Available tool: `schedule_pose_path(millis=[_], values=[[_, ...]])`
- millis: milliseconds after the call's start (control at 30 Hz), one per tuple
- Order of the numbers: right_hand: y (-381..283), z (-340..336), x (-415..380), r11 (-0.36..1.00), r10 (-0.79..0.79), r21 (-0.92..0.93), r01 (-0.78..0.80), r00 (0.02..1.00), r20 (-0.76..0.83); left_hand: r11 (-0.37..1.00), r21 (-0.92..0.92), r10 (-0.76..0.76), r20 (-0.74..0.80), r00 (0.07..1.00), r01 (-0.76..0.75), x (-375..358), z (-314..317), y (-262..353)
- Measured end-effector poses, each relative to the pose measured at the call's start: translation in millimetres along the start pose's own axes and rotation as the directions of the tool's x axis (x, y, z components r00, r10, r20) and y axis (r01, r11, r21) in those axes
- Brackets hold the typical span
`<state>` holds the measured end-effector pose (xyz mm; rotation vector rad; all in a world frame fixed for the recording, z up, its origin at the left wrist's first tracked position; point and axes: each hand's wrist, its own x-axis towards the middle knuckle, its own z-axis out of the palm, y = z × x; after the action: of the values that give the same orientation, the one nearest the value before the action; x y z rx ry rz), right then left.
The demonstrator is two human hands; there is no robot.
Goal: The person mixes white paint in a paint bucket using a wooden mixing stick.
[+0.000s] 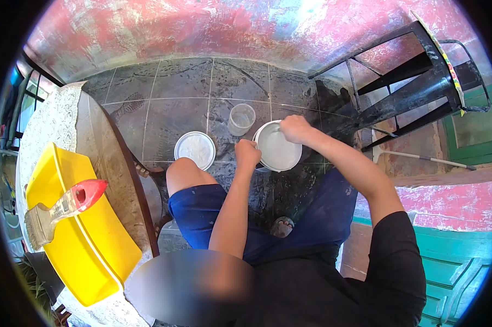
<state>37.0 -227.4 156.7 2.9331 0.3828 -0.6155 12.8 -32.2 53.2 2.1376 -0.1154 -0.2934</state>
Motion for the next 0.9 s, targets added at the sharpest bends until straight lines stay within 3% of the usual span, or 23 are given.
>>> schedule_pose_path(millis=[133,200,333,400,433,467,567,600,667,733,833,900], values=[[-1,0,-38,0.998,-0.004,-0.067,0.015,0.986,0.164,1.0,-0.006,0.004,-0.004,1.0,-0.005,-1,-4,2],[-17,10,-46,0.995,-0.061,0.09,0.033,0.945,0.321,0.999,0.033,-0.021,0.052,0.998,0.019,0,-7,5],[-31,6,-25,0.984,-0.136,0.14,0.111,0.973,0.184,1.0,0.012,0.017,0.011,1.0,-0.017,1,-3,3],[-21,2,-11,0.988,0.016,0.158,0.003,0.993,-0.12,0.998,-0.063,0.002,-0.001,1.0,-0.002,1,-4,1],[-14,-4,-8,0.996,0.059,0.074,-0.058,0.998,-0.01,0.998,-0.061,0.0,0.001,1.0,0.0,1,-5,1],[-11,-4,-15,0.995,0.061,0.078,-0.061,0.998,-0.005,0.998,-0.057,0.008,-0.011,1.0,-0.008,0,-4,2],[-2,1,-33,0.995,-0.03,-0.09,0.046,0.986,0.167,0.998,-0.057,-0.003,-0.001,1.0,0.003,0,-6,6],[-6,10,-39,0.995,-0.033,-0.09,0.048,0.986,0.166,0.998,-0.054,-0.022,0.024,0.999,0.023,-1,-8,6],[-25,12,-45,0.989,-0.13,0.107,0.103,0.948,0.292,0.997,-0.072,-0.036,0.034,0.999,0.039,-1,-13,12],[-36,9,-36,0.979,-0.177,0.144,0.146,0.955,0.236,0.994,-0.093,-0.05,0.051,0.997,0.055,-3,-13,16],[-27,3,-14,0.985,0.026,0.17,-0.025,1.0,0.0,0.996,-0.089,-0.027,0.024,0.999,0.029,-1,-11,11],[-9,-2,-15,0.994,0.029,0.108,-0.03,0.999,0.015,0.999,-0.005,-0.033,0.042,0.999,0.033,1,-7,4]])
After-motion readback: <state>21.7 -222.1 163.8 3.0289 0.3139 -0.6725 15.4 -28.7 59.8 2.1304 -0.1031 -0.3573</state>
